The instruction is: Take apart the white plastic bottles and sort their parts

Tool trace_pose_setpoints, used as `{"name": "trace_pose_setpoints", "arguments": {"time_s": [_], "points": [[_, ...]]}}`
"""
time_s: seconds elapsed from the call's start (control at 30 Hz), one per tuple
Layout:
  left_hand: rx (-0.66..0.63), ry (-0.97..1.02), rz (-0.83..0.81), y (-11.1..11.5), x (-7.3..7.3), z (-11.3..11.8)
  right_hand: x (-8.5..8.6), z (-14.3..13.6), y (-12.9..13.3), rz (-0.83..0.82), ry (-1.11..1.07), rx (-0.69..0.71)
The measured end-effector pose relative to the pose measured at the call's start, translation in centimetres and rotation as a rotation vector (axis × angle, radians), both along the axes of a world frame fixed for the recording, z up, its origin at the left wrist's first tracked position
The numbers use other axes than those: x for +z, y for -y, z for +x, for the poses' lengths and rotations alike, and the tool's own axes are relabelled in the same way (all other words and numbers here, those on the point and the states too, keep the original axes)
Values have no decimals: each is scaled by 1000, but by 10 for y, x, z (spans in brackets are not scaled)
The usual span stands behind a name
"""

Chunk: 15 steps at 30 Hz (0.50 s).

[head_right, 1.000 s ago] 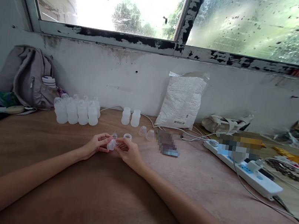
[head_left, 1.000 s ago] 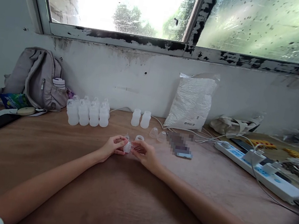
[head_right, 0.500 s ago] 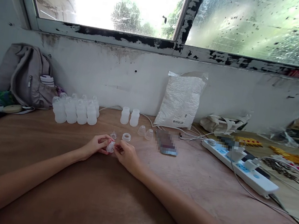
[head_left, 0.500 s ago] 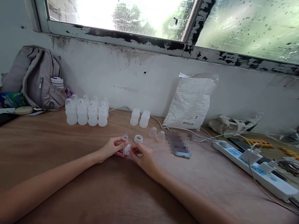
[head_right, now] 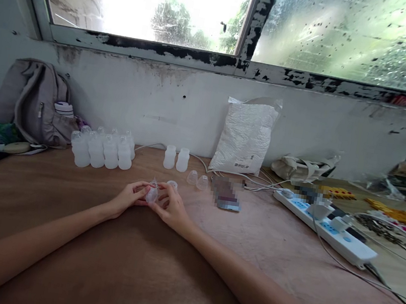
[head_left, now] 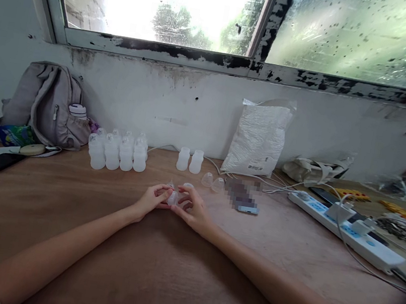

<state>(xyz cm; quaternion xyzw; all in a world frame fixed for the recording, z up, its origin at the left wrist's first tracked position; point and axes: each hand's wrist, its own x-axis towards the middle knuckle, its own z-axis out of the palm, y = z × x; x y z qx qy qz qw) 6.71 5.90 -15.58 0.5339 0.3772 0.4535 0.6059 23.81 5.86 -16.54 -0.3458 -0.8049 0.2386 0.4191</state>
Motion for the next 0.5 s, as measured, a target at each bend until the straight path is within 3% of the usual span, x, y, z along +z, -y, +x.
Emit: {"name": "trace_pose_setpoints", "arguments": {"time_s": [0.13,0.2,0.4,0.5], "points": [[-169,63,-22,0,-2,0,-1,-3,-2,89,75,-73],[-194,89,-52,-1,-4,0,-3,-3,-4,79,57,-94],[-124,139,-51,-5,-7,-2,-6,-1,-4,42,-23,-28],[-51,32,24,-6,-8,-3,-7,0,-7,14,-101,-84]]}}
